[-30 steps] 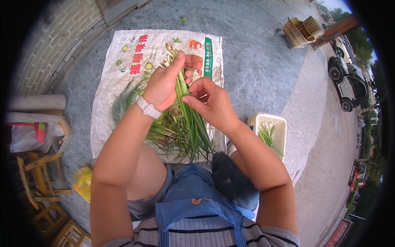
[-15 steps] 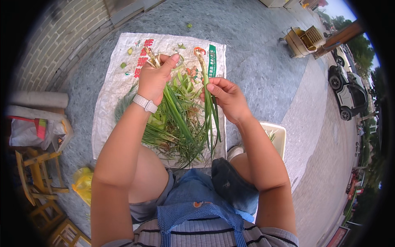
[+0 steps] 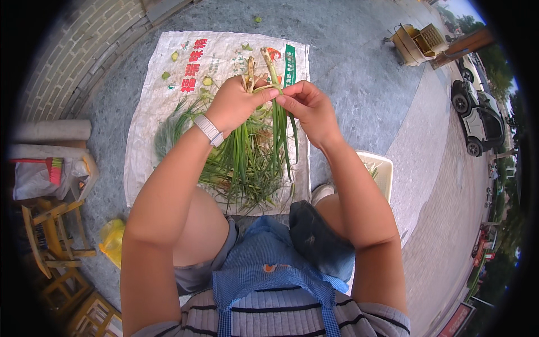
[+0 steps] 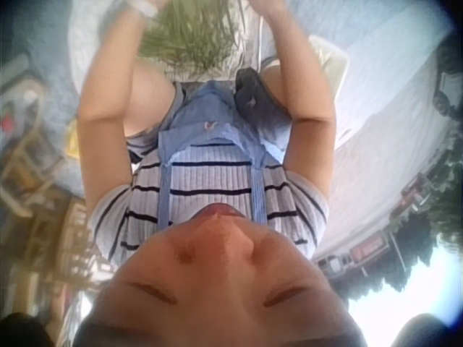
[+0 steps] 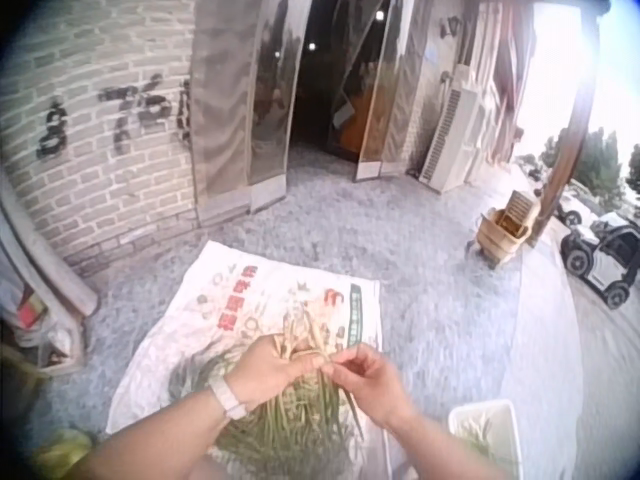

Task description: The person sits on the ground and trims green onions by hand, removing roots and outer layers. They place the cleaned onions into a white basket and discard the trimmings onto a sack on the ground.

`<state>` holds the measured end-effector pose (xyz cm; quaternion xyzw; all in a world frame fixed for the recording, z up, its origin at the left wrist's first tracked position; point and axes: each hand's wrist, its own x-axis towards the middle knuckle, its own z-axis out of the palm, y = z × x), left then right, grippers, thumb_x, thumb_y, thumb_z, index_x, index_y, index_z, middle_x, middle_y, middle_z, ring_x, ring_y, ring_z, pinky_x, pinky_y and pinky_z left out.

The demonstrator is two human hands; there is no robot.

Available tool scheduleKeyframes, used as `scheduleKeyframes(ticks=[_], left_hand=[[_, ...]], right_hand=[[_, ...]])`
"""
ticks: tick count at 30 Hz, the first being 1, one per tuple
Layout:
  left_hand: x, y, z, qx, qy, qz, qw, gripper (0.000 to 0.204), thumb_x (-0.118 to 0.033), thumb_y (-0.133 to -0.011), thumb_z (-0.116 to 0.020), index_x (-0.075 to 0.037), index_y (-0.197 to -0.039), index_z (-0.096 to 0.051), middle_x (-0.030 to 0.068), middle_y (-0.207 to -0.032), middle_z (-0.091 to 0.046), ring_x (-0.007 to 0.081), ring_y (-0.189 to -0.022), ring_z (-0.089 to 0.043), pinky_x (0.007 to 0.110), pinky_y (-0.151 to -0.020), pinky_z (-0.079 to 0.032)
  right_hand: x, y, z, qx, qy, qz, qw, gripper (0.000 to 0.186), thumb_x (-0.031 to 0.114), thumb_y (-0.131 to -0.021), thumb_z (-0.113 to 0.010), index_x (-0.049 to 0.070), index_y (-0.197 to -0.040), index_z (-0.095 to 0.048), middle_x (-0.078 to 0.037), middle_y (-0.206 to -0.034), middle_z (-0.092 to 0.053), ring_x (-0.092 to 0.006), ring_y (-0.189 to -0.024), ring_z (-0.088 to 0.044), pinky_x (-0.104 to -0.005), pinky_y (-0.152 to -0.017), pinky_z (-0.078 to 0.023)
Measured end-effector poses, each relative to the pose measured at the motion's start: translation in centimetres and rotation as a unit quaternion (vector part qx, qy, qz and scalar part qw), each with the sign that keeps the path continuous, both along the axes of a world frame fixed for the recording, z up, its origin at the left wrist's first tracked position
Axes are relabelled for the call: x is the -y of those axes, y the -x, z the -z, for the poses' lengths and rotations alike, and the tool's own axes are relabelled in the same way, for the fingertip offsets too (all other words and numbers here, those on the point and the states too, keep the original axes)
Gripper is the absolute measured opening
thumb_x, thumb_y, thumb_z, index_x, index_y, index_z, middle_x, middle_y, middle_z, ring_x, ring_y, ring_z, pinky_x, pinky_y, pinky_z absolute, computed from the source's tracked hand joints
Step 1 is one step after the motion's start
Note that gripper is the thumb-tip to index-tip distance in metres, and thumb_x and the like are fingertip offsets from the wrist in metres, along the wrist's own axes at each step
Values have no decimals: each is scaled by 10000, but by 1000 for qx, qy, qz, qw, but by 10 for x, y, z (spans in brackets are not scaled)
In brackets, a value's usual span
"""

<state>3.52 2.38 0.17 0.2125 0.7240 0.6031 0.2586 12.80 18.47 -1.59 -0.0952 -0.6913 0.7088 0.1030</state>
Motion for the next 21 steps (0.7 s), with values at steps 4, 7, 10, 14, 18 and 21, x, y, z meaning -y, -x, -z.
scheduleKeyframes(ticks=[4, 7, 10, 14, 18, 21], left_hand=[[1, 0, -9, -22, 34, 19, 999, 313, -251, -834, -714, -9, -1027, -665, 49, -832, -674, 122, -742, -607, 288, -702, -487], [3, 12, 6, -74, -3, -64, 995, 253, -229, -846, -698, -13, -971, -657, 51, -828, -678, 122, -727, -608, 292, -685, -484], [10, 30, 5, -99, 5, -154, 983, 189, -192, -880, -669, -16, -942, -639, 19, -870, -667, 93, -786, -578, 266, -726, -451], [24, 56, 14, -120, -30, -253, 960, 157, -180, -899, -634, -29, -940, -626, 22, -852, -669, 65, -681, -523, 236, -615, -419], [35, 65, 9, 9, -125, -254, 959, 133, -168, -930, -577, -39, -935, -608, 31, -813, -641, 56, -609, -448, 222, -547, -383], [35, 58, 11, 128, -182, -197, 955, 171, -176, -928, -600, -11, -970, -619, 30, -843, -614, 55, -619, -418, 218, -550, -376]], right_hand=[[2, 2, -3, -19, -18, -9, 1000, 127, 29, -864, -653, -6, -923, -546, -52, -843, -638, -104, -744, -626, -234, -658, -505], [3, 3, -7, 5, -27, -6, 1000, 138, 19, -870, -618, -15, -940, -504, -60, -814, -613, -121, -687, -629, -242, -595, -508], [-3, -1, -8, 30, -58, -24, 998, 127, 24, -872, -613, -13, -937, -511, -48, -794, -586, -114, -658, -616, -235, -571, -496], [-3, -4, -14, 43, -57, -36, 997, 85, 46, -899, -589, -4, -930, -528, -24, -703, -557, -65, -568, -509, -217, -494, -394], [-6, -5, -14, 32, -47, -26, 998, 115, 79, -900, -619, 1, -939, -543, -8, -689, -543, -61, -545, -474, -210, -471, -358], [-9, -3, -14, 51, -15, -35, 998, 100, 70, -889, -633, 9, -911, -557, -20, -730, -582, -63, -573, -516, -212, -498, -404]])
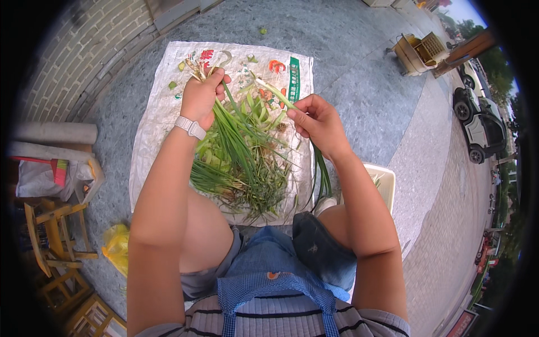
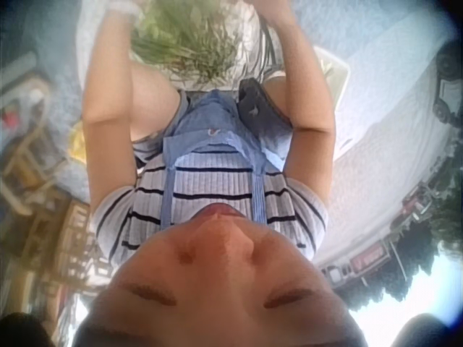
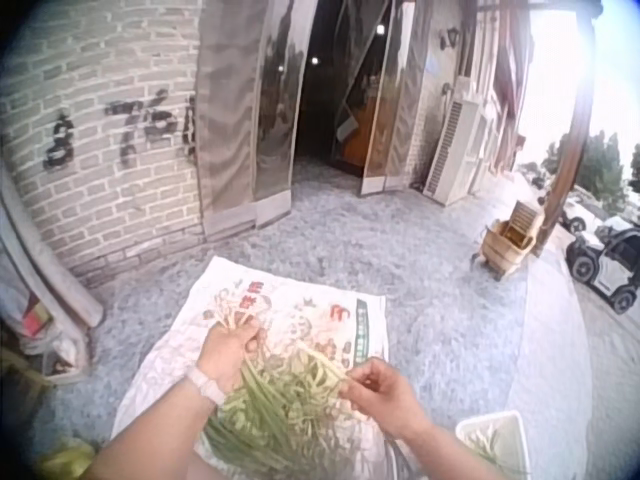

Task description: The person sits on the ground and trims green onions by hand, removing roots and outer layers. They place the cleaned onions into a white basket and discard the trimmings onto a sack on the ground.

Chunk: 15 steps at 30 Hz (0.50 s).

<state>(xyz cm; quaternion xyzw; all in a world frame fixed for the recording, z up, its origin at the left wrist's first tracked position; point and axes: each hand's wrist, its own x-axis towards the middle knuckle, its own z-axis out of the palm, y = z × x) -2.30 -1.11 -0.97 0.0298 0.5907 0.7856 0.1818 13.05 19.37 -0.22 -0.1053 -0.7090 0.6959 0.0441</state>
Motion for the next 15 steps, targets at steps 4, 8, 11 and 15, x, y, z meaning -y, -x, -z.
scheduleKeyframes(ticks=[4, 8, 11, 15], left_hand=[[-23, -36, -10, 36, -65, 113, 991, 289, -212, -884, -677, -1, -1077, -633, 2, -888, -594, 50, -647, -407, 210, -567, -378], [-37, -53, -18, 12, -45, 79, 996, 247, -171, -837, -733, -28, -1018, -645, -14, -870, -590, 44, -649, -421, 201, -575, -368], [-36, -53, -19, -6, -14, 59, 998, 217, -171, -819, -752, -46, -957, -640, -9, -887, -625, 54, -664, -479, 214, -586, -380], [-31, -49, -18, -26, 17, 71, 997, 238, -187, -807, -766, -47, -963, -654, -9, -889, -638, 73, -754, -545, 260, -632, -415]], right_hand=[[7, 4, -4, 8, 77, 24, 997, 112, 122, -910, -620, 21, -889, -578, -12, -719, -582, -70, -576, -509, -216, -514, -404], [11, 5, -2, 5, 60, -5, 998, 153, 166, -935, -586, 16, -920, -611, -8, -731, -590, -78, -611, -516, -221, -567, -429], [9, 2, 3, 1, 15, -43, 999, 210, 197, -955, -562, 5, -985, -640, -5, -763, -602, -79, -675, -535, -221, -646, -459], [8, -1, -3, 31, 23, -72, 997, 271, 235, -978, -526, -4, -1005, -652, -6, -770, -605, -81, -693, -541, -229, -655, -460]])
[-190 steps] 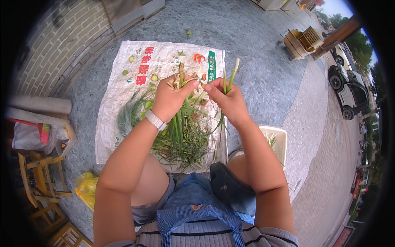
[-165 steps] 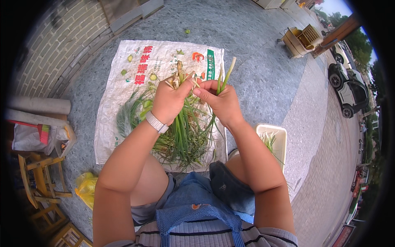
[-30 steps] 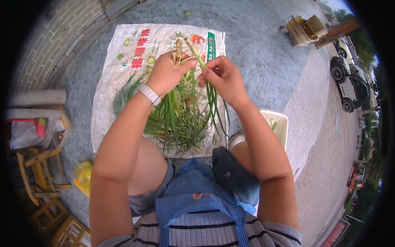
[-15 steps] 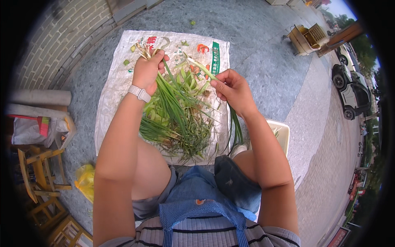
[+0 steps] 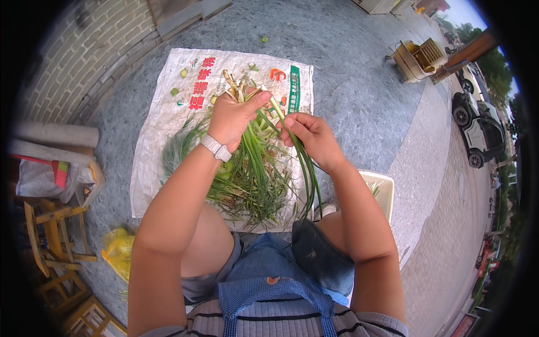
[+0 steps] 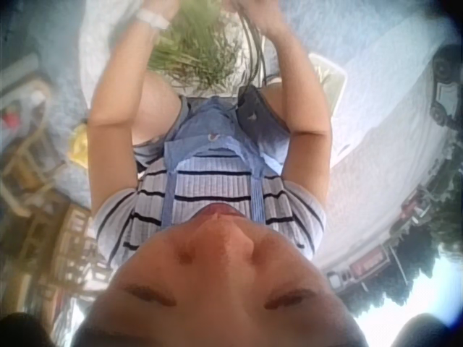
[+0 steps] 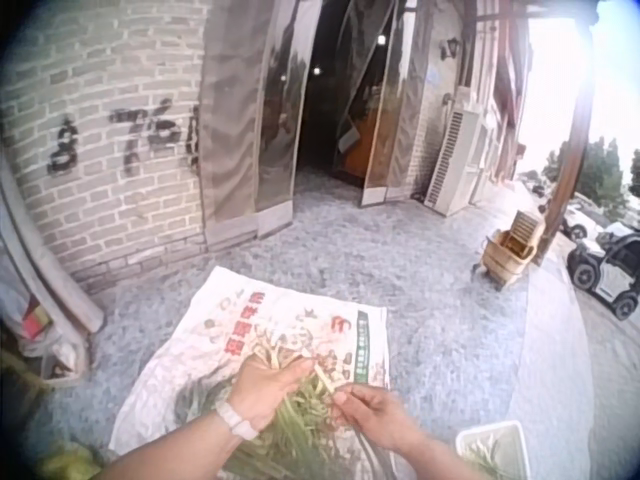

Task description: The person sits on the ground and trims green onions by hand, removing roots and outer layers. They place the cleaned onions into a white basket and discard the trimmings onto a sack on the ground.

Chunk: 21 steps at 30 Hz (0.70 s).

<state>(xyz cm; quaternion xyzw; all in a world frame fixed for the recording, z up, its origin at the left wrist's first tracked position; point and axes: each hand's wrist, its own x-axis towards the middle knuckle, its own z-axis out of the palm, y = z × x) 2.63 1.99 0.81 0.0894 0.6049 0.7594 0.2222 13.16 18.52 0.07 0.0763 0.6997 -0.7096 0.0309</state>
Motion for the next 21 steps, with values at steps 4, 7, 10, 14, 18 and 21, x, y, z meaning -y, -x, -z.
scheduleKeyframes(ticks=[4, 7, 10, 14, 18, 21], left_hand=[[4, 4, 3, -21, 13, 22, 999, 253, -213, -820, -752, -60, -1004, -670, -12, -921, -648, 75, -796, -553, 273, -670, -422], [2, 0, 0, -27, 28, 15, 999, 255, -231, -831, -739, -69, -1017, -674, -14, -931, -650, 76, -804, -555, 274, -683, -422], [0, -5, -1, -29, 41, 9, 999, 240, -238, -833, -737, -72, -995, -673, -15, -933, -651, 75, -798, -557, 272, -682, -422], [-4, -11, -3, -70, 21, -13, 997, 223, -237, -823, -748, -77, -958, -671, -14, -927, -653, 72, -792, -559, 268, -674, -425], [0, -5, 0, -37, 38, 1, 999, 222, -221, -813, -759, -77, -956, -668, -11, -904, -655, 71, -789, -564, 264, -665, -424], [1, -4, -1, -37, 17, 18, 999, 227, -216, -810, -761, -73, -959, -665, -8, -896, -657, 76, -793, -570, 267, -665, -423]], right_hand=[[-1, -2, -9, 42, 10, -20, 999, 290, 242, -988, -505, -6, -1014, -653, -5, -765, -599, -86, -688, -529, -229, -653, -451], [1, -2, -8, 39, 20, -13, 999, 293, 243, -992, -499, -7, -1011, -651, -4, -760, -592, -87, -683, -515, -227, -653, -445], [1, 0, -3, 28, 38, 9, 999, 292, 242, -994, -494, -8, -1000, -644, -1, -750, -579, -87, -680, -504, -226, -653, -439], [2, 1, 0, -15, -37, 2, 999, 289, 241, -996, -488, -9, -990, -634, -1, -745, -566, -88, -674, -488, -227, -647, -430], [3, 0, 1, -14, -41, -16, 999, 302, 249, -998, -481, -12, -994, -632, 1, -744, -558, -89, -658, -471, -224, -632, -416], [1, -1, -5, 17, -5, -18, 1000, 303, 253, -997, -483, -12, -996, -630, 3, -739, -550, -88, -642, -460, -221, -617, -407]])
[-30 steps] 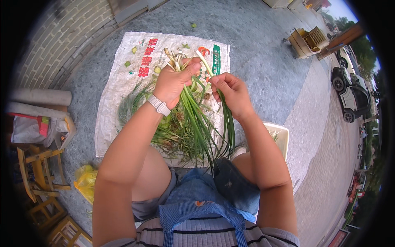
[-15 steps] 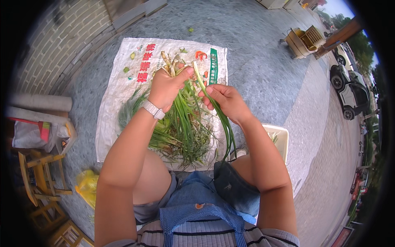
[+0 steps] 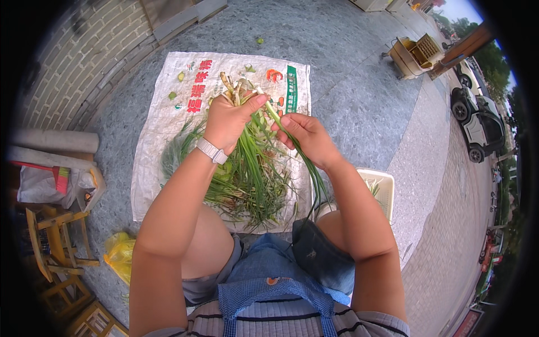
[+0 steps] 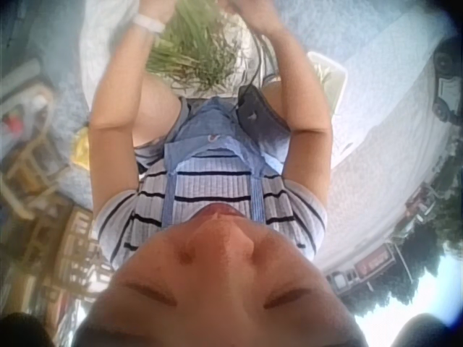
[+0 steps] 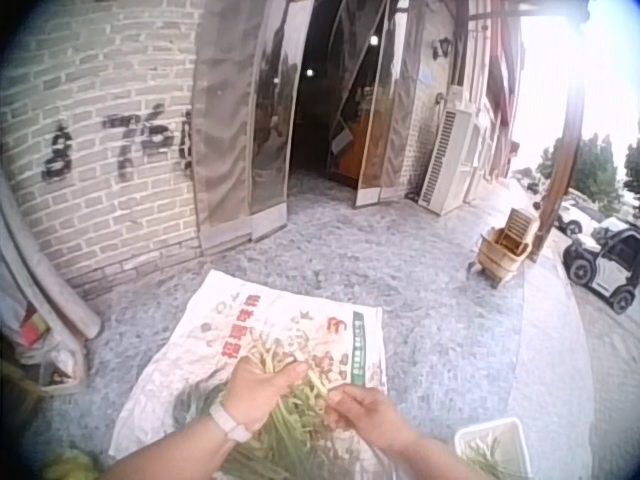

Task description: The person sits on the ground and trims green onions by hand, removing roots and outer layers. They place the cleaned onions into a white basket and discard the trimmings onto a sack on the ground.

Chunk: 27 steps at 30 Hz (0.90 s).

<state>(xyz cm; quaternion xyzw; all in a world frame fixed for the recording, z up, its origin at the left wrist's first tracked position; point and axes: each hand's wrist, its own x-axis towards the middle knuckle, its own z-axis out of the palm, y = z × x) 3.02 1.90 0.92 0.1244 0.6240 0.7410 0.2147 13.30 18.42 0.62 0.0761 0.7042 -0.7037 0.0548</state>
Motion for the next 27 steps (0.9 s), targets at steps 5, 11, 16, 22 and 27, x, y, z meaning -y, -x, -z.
scheduleKeyframes(ticks=[5, 11, 16, 22, 27], left_hand=[[2, 1, 1, 4, -15, 16, 1000, 238, -210, -810, -760, -71, -975, -659, 0, -911, -657, 91, -805, -573, 267, -672, -417], [5, 0, -1, 25, -60, 32, 997, 222, -197, -817, -745, -88, -988, -656, -2, -928, -652, 92, -831, -560, 266, -673, -406], [3, -6, -3, 30, -80, 18, 996, 212, -204, -840, -720, -83, -1001, -654, -14, -911, -639, 79, -816, -545, 257, -659, -396], [0, -7, -5, 37, -100, -12, 994, 226, -233, -859, -704, -68, -1006, -655, -31, -866, -609, 62, -779, -516, 234, -644, -385], [-3, -11, -10, 27, -76, -75, 994, 238, -239, -838, -730, -67, -990, -666, -19, -870, -624, 70, -767, -543, 241, -644, -398]], right_hand=[[0, -2, -2, 53, 109, -10, 993, 284, 237, -989, -493, -15, -992, -624, -4, -717, -524, -95, -615, -443, -230, -583, -396], [-5, 0, 3, 66, 210, -42, 975, 315, 258, -977, -512, -37, -1012, -617, -9, -714, -525, -94, -579, -435, -229, -536, -380], [1, -2, -2, 66, 219, -33, 973, 281, 245, -978, -505, -14, -978, -614, -8, -697, -507, -98, -581, -413, -231, -539, -356], [-1, 1, 2, 25, 181, 2, 983, 309, 260, -983, -502, -22, -1012, -625, -5, -733, -541, -94, -609, -451, -230, -572, -393], [1, 0, -2, 21, 96, 4, 995, 304, 265, -987, -494, -7, -1004, -627, -1, -733, -538, -93, -627, -450, -224, -596, -393]])
